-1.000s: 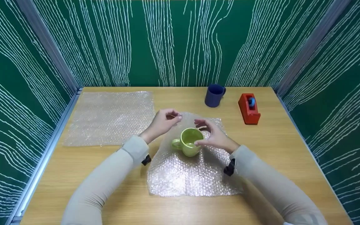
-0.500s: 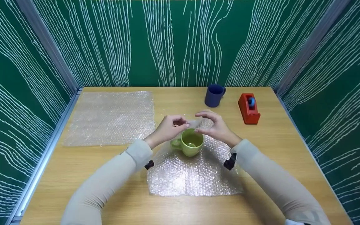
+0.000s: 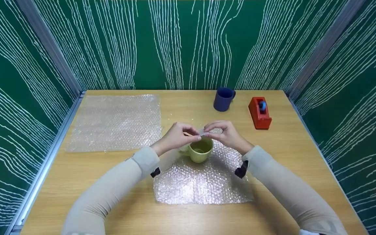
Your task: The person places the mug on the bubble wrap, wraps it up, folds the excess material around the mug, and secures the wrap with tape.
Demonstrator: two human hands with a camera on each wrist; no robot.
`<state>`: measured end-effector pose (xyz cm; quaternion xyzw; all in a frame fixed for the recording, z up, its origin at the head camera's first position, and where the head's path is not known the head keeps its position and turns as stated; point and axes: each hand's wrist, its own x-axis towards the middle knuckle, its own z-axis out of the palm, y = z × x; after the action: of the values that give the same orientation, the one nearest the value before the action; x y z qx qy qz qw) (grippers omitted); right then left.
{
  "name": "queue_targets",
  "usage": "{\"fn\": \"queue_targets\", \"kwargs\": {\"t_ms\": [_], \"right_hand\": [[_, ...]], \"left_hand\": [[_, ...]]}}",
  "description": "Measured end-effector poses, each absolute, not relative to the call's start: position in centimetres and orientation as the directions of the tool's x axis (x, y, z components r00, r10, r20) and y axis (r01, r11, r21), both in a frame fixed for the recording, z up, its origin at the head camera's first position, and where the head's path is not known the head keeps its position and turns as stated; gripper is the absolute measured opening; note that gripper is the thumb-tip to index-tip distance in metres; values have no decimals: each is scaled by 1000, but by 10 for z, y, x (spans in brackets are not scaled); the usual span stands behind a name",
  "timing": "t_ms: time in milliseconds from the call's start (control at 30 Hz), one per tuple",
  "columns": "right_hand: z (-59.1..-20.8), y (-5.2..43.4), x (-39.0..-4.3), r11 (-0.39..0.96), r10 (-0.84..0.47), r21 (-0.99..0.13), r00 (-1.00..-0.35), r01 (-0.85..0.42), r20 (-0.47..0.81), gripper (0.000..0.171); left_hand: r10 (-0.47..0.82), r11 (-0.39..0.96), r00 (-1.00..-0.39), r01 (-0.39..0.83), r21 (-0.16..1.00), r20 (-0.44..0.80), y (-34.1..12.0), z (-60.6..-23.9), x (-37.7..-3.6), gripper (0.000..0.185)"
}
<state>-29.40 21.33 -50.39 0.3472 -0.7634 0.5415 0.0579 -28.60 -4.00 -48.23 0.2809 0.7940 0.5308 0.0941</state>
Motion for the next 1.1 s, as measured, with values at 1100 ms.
{"fn": "queue_targets", "kwargs": {"t_ms": [1100], "right_hand": [[-515,231,-289,349,-594,-822,-785,-449,176,18]], "left_hand": [[567,475,-815,205,856,-118,-41,-499,-322,52]]}}
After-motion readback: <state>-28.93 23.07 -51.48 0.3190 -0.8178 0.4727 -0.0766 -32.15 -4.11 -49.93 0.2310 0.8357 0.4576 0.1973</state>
